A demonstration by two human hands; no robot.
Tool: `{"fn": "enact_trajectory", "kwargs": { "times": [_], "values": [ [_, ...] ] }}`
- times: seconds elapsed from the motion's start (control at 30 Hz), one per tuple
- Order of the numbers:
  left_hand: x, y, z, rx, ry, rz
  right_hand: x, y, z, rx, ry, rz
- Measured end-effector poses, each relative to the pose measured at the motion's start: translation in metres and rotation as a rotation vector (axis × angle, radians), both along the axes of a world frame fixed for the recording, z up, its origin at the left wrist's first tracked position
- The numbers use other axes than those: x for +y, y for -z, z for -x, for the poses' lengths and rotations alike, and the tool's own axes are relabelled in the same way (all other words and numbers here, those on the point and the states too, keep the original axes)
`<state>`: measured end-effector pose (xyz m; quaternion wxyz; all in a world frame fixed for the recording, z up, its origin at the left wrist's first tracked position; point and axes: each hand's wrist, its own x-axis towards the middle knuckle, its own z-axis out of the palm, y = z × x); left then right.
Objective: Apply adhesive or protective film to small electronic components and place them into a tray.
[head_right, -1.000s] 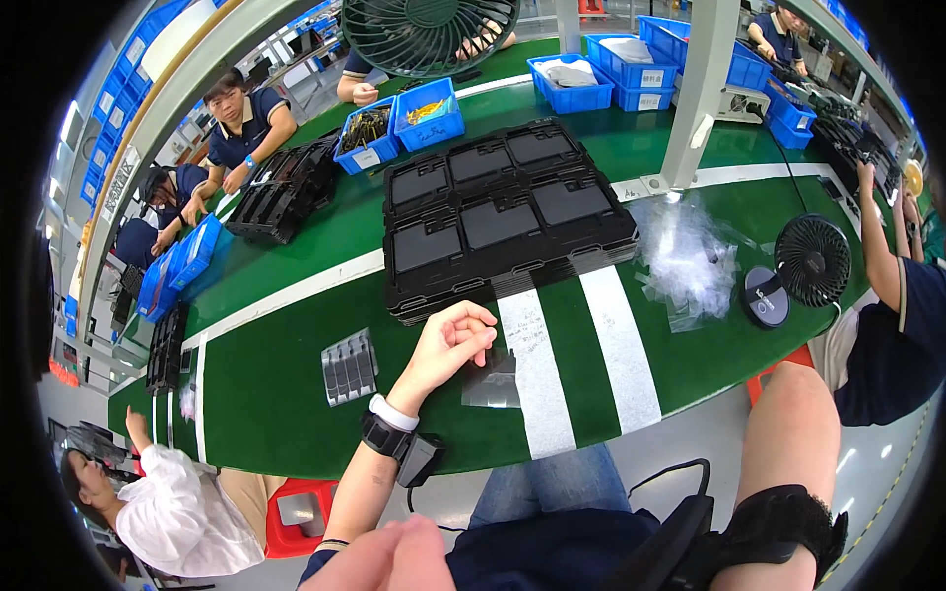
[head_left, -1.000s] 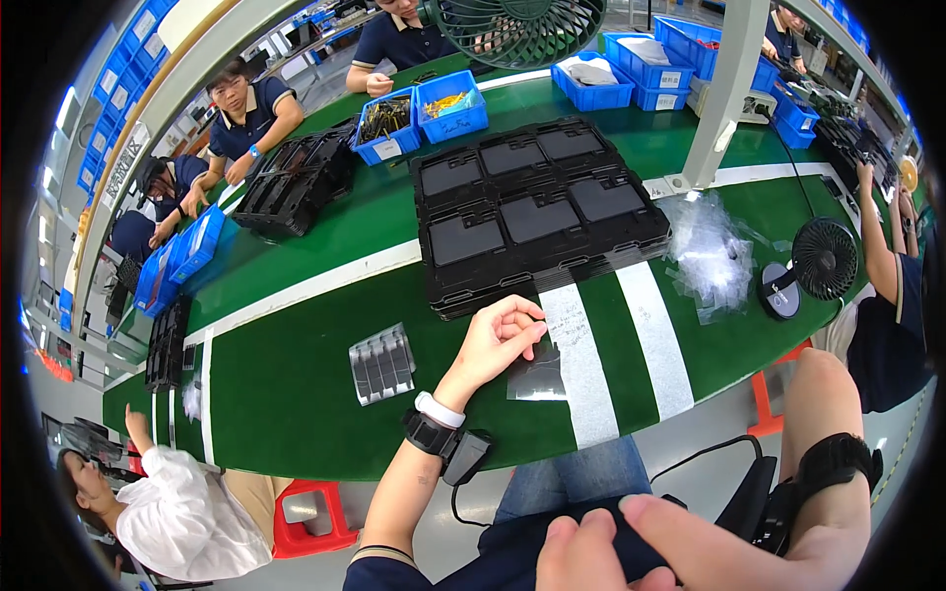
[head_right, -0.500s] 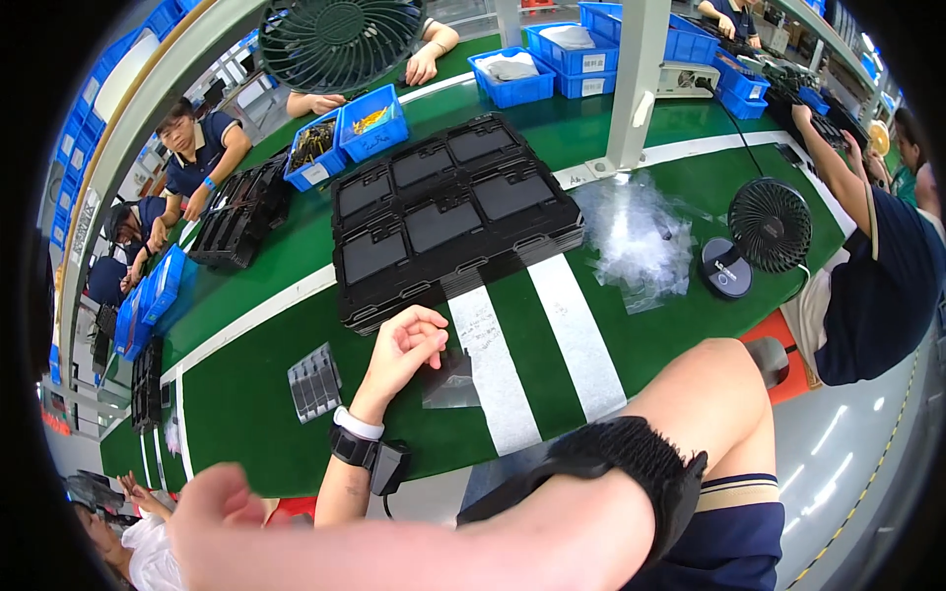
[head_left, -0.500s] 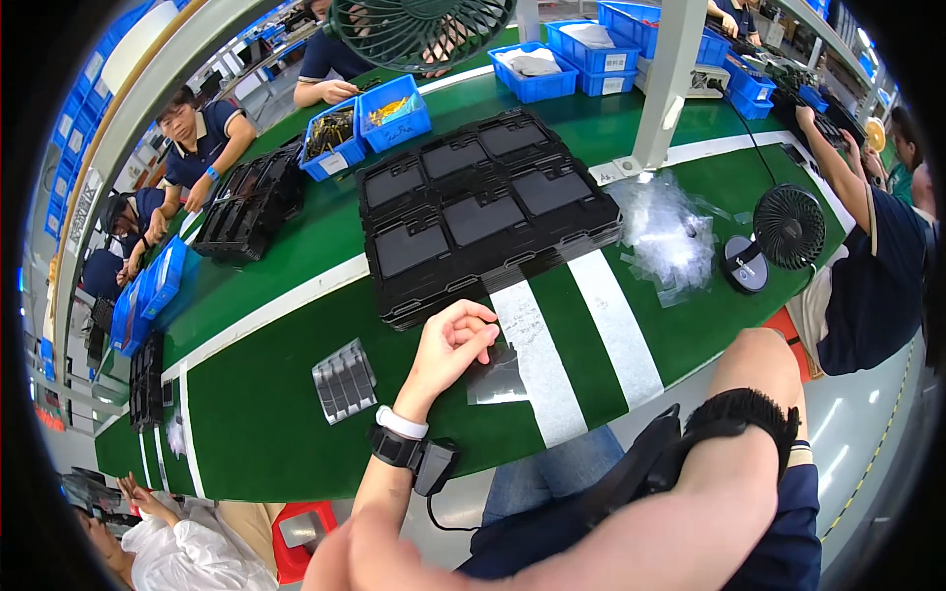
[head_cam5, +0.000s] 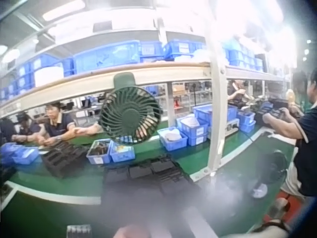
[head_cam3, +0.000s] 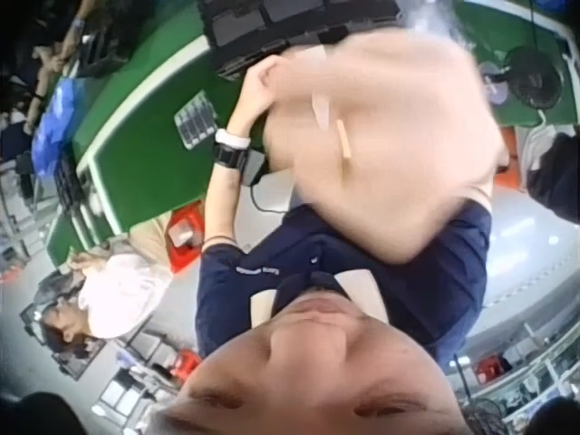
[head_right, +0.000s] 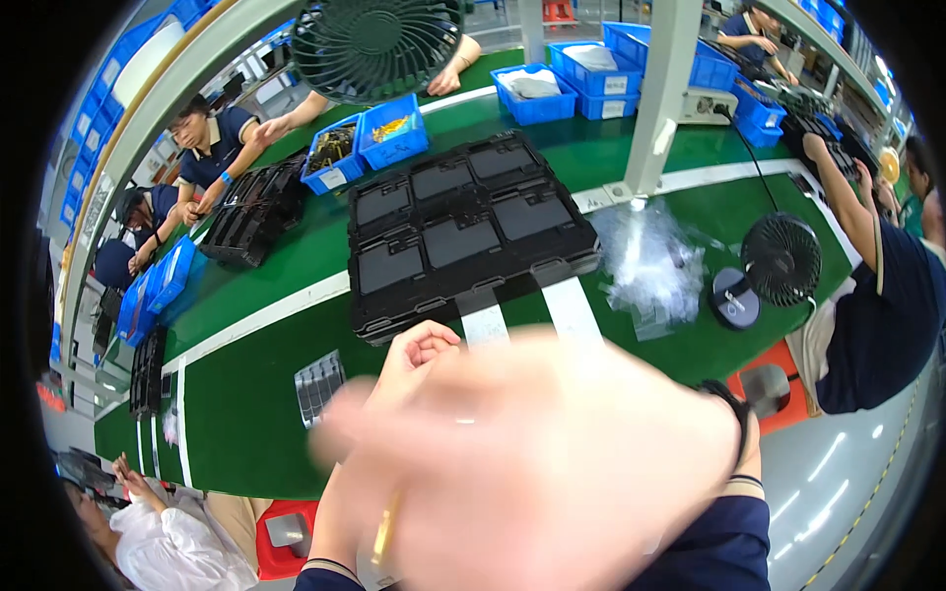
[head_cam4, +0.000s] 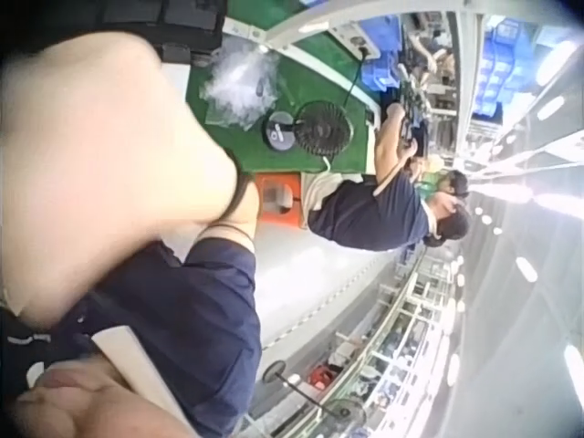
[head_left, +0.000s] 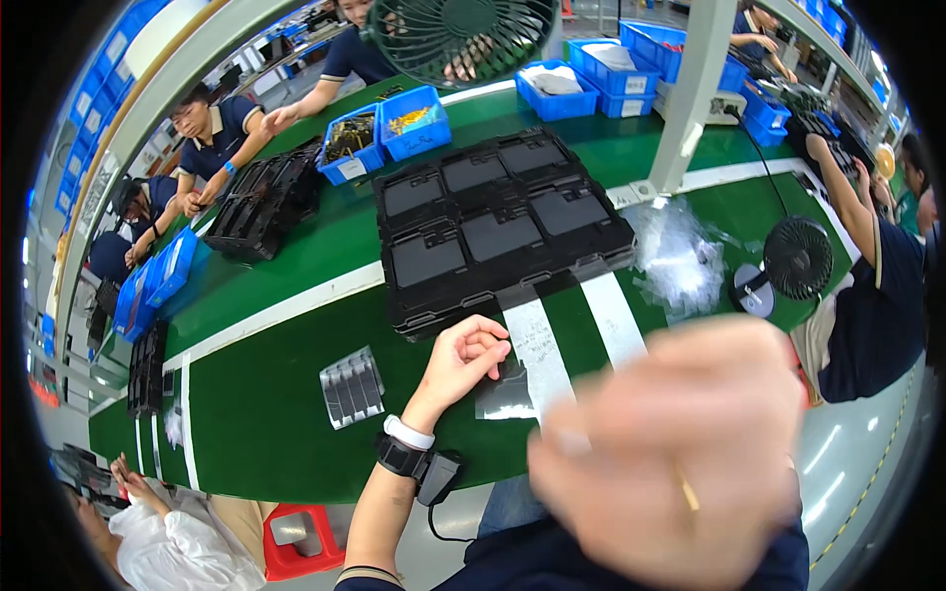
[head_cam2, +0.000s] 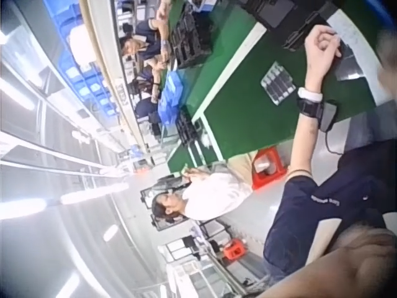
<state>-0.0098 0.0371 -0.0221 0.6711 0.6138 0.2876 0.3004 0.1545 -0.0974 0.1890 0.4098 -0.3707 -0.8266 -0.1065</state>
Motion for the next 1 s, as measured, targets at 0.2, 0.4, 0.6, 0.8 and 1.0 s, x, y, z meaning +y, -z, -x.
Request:
{"fn": "enact_trajectory", "kwargs": {
  "times": [0.2,0.4,0.6,0.8,1.0],
  "values": [
    [-0.005,-0.009,-0.016,0.032,0.058,0.006,0.075,0.109,-0.044,-0.258,-0.295,0.226],
    [-0.002,-0.021,-0.024,0.514,0.163,-0.359,0.106,0.179,-0.043,-0.115,-0.337,0.276],
    [0.005,-0.022,-0.016,0.372,0.299,-0.156,0.110,0.196,-0.054,-0.004,-0.354,0.320],
    [0.001,-0.033,-0.012,0.430,0.238,-0.407,0.109,0.194,-0.054,0.015,-0.360,0.355],
    [0.002,-0.023,-0.005,0.495,0.200,-0.538,0.108,0.197,-0.052,0.017,-0.370,0.379]
  ]
}}
